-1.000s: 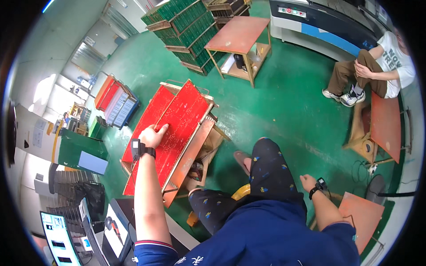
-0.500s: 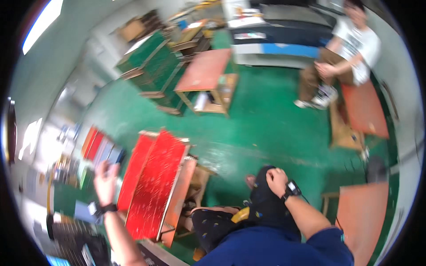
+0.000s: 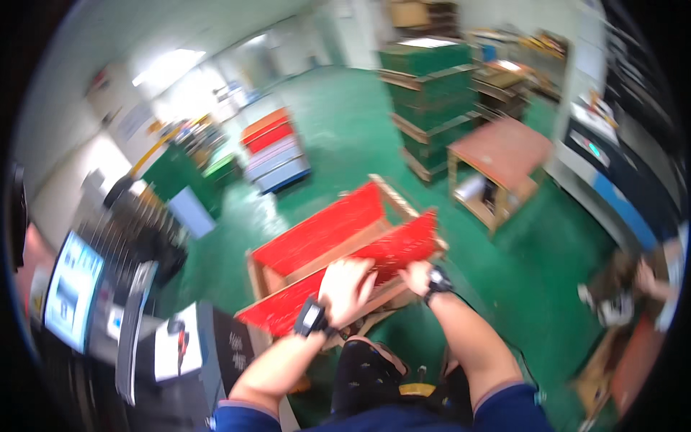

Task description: Operating a machine to process and organize printed circuit boards.

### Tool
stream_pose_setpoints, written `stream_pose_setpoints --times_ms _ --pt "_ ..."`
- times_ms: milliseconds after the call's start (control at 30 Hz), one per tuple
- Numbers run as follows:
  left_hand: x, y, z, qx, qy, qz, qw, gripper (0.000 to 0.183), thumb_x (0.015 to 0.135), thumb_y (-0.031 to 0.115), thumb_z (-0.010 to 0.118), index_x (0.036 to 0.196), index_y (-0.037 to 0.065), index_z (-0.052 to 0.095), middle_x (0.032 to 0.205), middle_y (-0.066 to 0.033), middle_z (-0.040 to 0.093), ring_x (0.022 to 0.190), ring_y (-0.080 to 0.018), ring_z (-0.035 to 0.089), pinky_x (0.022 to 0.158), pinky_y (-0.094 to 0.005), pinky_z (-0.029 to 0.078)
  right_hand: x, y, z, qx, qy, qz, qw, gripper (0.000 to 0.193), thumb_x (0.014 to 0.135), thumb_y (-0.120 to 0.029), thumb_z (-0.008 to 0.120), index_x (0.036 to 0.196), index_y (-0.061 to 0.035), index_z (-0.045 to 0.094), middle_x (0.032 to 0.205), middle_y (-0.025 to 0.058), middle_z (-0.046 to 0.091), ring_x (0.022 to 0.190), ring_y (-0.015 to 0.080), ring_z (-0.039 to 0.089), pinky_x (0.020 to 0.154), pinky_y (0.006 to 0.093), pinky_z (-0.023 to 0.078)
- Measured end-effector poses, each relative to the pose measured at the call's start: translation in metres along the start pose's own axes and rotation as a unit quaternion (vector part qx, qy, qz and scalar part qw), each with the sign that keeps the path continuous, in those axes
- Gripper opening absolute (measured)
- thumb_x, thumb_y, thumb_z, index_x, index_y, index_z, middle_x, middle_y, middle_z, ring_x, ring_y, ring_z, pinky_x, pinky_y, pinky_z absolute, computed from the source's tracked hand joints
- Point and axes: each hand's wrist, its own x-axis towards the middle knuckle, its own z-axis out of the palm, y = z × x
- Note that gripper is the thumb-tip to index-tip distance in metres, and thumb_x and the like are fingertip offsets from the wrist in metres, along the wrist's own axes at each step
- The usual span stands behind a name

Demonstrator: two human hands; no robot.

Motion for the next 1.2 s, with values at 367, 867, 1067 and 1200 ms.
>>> stream_pose_setpoints --times_ms 367,867,1067,1200 --pt "-0.075 -0.04 0.227 -0.023 -0.17 -0.37 0.913 0.032 0.082 0.022 0.054 0.11 0.007 0.054 0.091 -0.0206 0.063 0.082 -0.0372 0.063 0.069 -0.0479 0.048 0.021 -0.004 -0.005 -0.045 -0.171 0.065 0.982 0.029 0.077 -0.028 0.049 0.075 -0.0064 0.068 0.073 0.0158 0.065 0.069 0.0292 0.065 0.065 0.0413 0.051" --pt "-0.146 -0.177 0.274 0.253 -0.179 -0.23 0.923 0.02 0.088 0.022 0.049 0.077 0.009 0.059 0.075 -0.0033 0.061 0.063 -0.0152 0.059 0.049 -0.0351 0.047 0.051 -0.086 0.013 0.337 -0.061 0.161 0.926 0.026 0.081 -0.019 0.05 0.085 0.0008 0.066 0.078 0.0176 0.063 0.074 0.0302 0.062 0.064 0.0434 0.048" --pt "-0.077 -0.07 0.242 0.294 -0.294 -0.199 0.887 0.019 0.085 0.033 0.053 0.076 0.019 0.06 0.066 0.0044 0.059 0.055 -0.0131 0.059 0.041 -0.0342 0.042 0.033 -0.018 0.076 0.643 0.01 0.369 0.671 0.029 0.093 -0.015 0.045 0.104 0.003 0.064 0.095 0.0187 0.063 0.088 0.0306 0.059 0.075 0.047 0.046" --pt "-0.086 -0.053 0.258 0.344 -0.333 -0.207 0.853 0.025 0.079 0.043 0.056 0.065 0.023 0.057 0.063 0.0068 0.059 0.049 -0.0074 0.054 0.041 -0.0316 0.042 -0.013 0.029 0.094 0.273 0.052 0.019 0.96 0.02 0.072 -0.02 0.056 0.054 -0.0121 0.06 0.056 0.0064 0.06 0.05 0.0226 0.056 0.045 0.0383 0.044"
